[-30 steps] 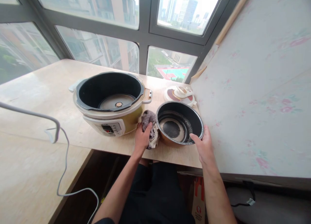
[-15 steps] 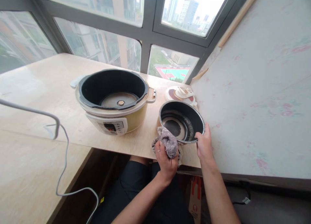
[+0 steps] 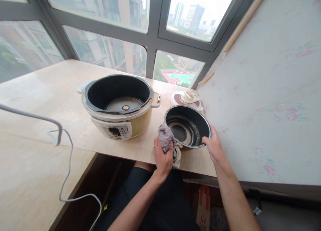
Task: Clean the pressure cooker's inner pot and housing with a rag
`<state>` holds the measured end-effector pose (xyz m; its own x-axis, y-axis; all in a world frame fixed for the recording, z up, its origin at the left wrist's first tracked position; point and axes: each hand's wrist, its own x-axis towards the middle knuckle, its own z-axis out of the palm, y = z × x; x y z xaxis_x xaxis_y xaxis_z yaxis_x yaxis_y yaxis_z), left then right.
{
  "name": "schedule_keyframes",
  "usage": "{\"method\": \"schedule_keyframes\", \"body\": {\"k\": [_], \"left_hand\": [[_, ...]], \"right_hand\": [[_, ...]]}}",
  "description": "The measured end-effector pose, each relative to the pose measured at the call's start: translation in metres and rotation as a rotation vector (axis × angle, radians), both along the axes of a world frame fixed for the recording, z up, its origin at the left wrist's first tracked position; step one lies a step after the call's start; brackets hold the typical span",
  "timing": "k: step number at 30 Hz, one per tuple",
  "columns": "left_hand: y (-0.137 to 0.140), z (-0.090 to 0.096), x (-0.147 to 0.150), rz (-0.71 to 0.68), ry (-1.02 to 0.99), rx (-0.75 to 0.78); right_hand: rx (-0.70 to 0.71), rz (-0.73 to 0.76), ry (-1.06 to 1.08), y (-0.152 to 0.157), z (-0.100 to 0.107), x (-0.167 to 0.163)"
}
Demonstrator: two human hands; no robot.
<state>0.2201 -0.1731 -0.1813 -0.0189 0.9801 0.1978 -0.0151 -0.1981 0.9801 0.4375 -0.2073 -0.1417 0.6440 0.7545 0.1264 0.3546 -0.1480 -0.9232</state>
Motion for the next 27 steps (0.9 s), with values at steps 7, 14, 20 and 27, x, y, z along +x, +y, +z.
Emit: {"method": "schedule_keyframes", "body": {"k": [7, 14, 20, 27], "left_hand": [[0.037, 0.012, -0.013, -0.064, -0.104, -0.201], [0.071, 0.02, -0.025, -0.123, -0.094, -0.272], [0.066, 0.018, -0.032, -0.144, -0.097, -0.268], [0.068, 0.019, -0.033, -0.143, -0.059, -0.233]], "right_hand": [[-0.061, -0.025, 0.077, 0.009, 0.011, 0.014], [-0.051, -0.002, 0.219, 0.023, 0.014, 0.035], [-0.119, 0.111, 0.324, 0.053, 0.022, 0.053], [-0.201, 0.26, 0.398, 0.082, 0.028, 0.067]]}}
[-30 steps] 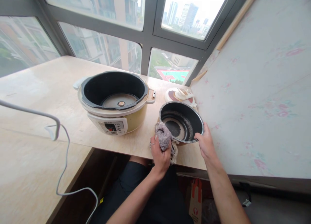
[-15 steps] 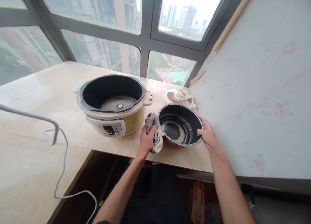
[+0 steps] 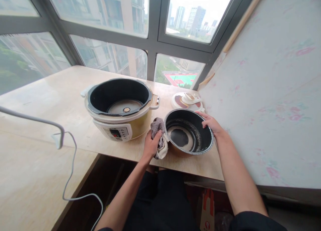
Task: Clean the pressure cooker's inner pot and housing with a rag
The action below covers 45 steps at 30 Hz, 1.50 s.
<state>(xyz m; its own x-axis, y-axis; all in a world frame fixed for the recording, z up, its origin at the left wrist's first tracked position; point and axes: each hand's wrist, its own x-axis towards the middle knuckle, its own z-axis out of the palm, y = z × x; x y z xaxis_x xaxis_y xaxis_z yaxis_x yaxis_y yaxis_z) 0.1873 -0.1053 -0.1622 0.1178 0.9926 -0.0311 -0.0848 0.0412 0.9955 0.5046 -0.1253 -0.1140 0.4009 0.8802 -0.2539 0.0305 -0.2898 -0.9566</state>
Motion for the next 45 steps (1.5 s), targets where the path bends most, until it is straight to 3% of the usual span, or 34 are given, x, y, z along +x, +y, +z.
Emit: {"method": "schedule_keyframes", "body": {"k": [4, 8, 13, 18, 24, 31, 37, 40, 45], "left_hand": [[-0.002, 0.002, -0.004, -0.008, 0.036, 0.003], [-0.021, -0.004, -0.008, 0.062, -0.016, -0.025], [-0.054, -0.02, 0.005, 0.267, -0.183, -0.084], [-0.053, -0.02, 0.017, 0.24, -0.127, 0.037], [-0.015, -0.003, 0.006, 0.064, 0.089, 0.065], [0.013, -0.001, -0.002, 0.067, 0.188, 0.03], [0.009, -0.002, -0.002, 0.079, 0.179, 0.029], [-0.002, -0.006, -0.005, 0.102, 0.141, 0.03], [-0.021, -0.02, -0.006, 0.157, 0.105, 0.053]], "right_hand": [[0.021, -0.117, -0.062, -0.002, -0.003, 0.001], [0.086, -0.314, -0.074, -0.029, -0.01, -0.012], [0.136, -0.334, -0.098, -0.076, -0.02, -0.055], [0.151, -0.421, -0.032, -0.089, -0.02, -0.076], [0.07, -0.294, -0.011, -0.075, -0.009, -0.054], [-0.045, -0.067, 0.03, -0.045, 0.0, -0.027], [-0.113, 0.015, 0.078, -0.015, -0.001, -0.012], [-0.1, -0.066, 0.09, -0.01, -0.006, -0.009], [0.121, -0.451, -0.153, -0.042, -0.02, -0.032]]}}
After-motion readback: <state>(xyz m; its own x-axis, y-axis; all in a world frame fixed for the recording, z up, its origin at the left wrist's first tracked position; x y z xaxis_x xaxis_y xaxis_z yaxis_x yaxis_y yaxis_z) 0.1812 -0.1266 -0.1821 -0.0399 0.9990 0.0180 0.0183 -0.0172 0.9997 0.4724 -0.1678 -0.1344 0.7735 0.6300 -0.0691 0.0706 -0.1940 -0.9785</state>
